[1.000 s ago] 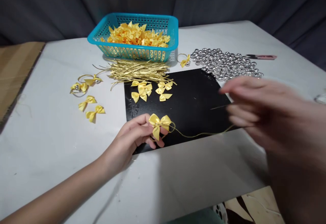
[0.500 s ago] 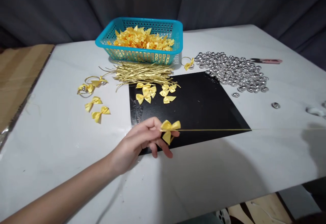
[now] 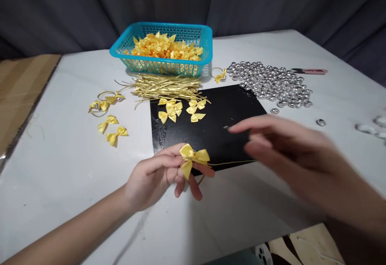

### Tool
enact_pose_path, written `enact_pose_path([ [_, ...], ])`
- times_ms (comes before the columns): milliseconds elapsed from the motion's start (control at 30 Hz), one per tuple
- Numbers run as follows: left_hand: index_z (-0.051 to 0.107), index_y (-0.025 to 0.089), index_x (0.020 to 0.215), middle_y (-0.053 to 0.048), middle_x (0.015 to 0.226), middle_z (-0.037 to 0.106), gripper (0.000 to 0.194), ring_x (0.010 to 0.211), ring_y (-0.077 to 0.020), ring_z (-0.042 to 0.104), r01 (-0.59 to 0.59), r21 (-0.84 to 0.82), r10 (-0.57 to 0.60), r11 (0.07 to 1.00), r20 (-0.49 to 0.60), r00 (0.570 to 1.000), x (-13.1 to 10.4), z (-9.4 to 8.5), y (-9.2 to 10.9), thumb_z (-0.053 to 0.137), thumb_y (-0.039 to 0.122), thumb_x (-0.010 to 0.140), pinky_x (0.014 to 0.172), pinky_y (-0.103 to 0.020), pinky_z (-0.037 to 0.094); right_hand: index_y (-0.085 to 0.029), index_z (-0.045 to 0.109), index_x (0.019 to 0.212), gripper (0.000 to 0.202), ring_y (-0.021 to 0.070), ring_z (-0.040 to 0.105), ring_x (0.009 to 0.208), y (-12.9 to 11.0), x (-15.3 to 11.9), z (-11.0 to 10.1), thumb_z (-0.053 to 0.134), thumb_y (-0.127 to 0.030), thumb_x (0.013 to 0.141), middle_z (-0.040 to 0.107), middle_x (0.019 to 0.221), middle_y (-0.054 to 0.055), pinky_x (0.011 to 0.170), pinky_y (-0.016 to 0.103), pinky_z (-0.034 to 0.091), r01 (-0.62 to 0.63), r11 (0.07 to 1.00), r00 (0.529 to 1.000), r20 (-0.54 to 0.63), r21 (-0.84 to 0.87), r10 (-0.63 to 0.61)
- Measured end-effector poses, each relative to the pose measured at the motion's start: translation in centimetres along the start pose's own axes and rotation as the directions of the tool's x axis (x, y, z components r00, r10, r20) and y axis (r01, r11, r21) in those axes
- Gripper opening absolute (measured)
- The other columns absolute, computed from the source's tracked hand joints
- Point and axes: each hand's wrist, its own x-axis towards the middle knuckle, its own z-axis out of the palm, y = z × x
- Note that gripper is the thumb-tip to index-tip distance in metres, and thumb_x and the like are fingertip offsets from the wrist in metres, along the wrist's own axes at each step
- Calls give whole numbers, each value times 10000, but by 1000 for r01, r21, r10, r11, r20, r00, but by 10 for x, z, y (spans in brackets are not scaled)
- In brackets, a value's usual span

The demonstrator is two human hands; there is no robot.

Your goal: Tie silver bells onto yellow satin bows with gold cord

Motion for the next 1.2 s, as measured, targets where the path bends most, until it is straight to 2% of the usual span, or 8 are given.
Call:
enact_pose_path([
  [133, 673, 142, 774, -63, 697, 747, 130, 565, -171, 709, 8, -11, -8, 1000, 2, 1000, -1, 0, 1, 579, 221, 729, 451, -188, 354, -225, 629, 953, 200, 62, 228, 493, -5, 11, 34, 603, -394, 848, 289, 582, -34, 406, 189, 185, 129, 989, 979, 169, -73, -115],
  [267, 641, 144, 726, -52, 614, 717, 102, 557, -168, 696, -1, 2, 1, 1000, -32, 999, 1, 2, 3, 581, 226, 720, 449, -193, 353, -232, 649, 920, 129, 53, 285, 514, -5, 14, 43, 635, -331, 838, 365, 614, -31, 459, 186, 251, 212, 970, 974, 108, -118, -200],
  [400, 600, 150, 679, -54, 582, 710, 88, 560, -159, 689, 1, 35, 0, 999, -22, 1000, 1, 3, 4, 592, 228, 717, 469, -189, 358, -208, 618, 812, 200, 56, 328, 513, -6, 12, 43, 562, -387, 881, 364, 583, -31, 459, 192, 264, 73, 995, 993, 101, -69, -66],
  [500, 631, 142, 742, -66, 727, 737, 111, 607, -165, 704, -4, 82, 3, 997, 11, 1000, 1, 2, 3, 577, 239, 739, 469, -188, 369, -194, 570, 821, 269, 66, 359, 515, -7, 14, 45, 506, -443, 902, 428, 578, -29, 455, 196, 275, -76, 996, 986, 153, 36, 70],
  [600, 660, 129, 812, -77, 795, 740, 162, 632, -164, 710, -8, 92, 5, 996, 37, 999, 1, 0, 2, 560, 244, 758, 473, -180, 381, -183, 548, 845, 234, 60, 367, 509, -7, 14, 46, 520, -409, 900, 445, 575, -35, 453, 184, 282, -90, 989, 984, 164, 115, 70],
  [733, 676, 140, 836, -19, 653, 697, 160, 615, -153, 713, -18, 32, 16, 999, 71, 997, 2, -3, 0, 567, 225, 755, 476, -162, 387, -200, 559, 888, 126, 51, 334, 491, -7, 13, 45, 578, -324, 874, 273, 567, -53, 438, 172, 268, 103, 993, 993, 47, 55, -105],
  [900, 701, 134, 819, -20, 668, 686, 168, 612, -155, 710, -20, 14, 19, 1000, 59, 998, 2, -5, -1, 579, 230, 756, 475, -164, 417, -207, 655, 824, 66, 52, 314, 530, -8, 12, 45, 613, -242, 860, 403, 615, -24, 479, 185, 261, 405, 872, 913, 71, -274, -401],
  [1200, 712, 135, 808, -26, 676, 677, 169, 633, -158, 708, -21, 30, 20, 999, 46, 999, 2, -5, -1, 570, 218, 765, 486, -159, 425, -201, 668, 881, 138, 8, 422, 544, -5, 11, 46, 545, -142, 901, 528, 672, -30, 503, 110, 323, 454, 799, 882, 73, -395, -465],
])
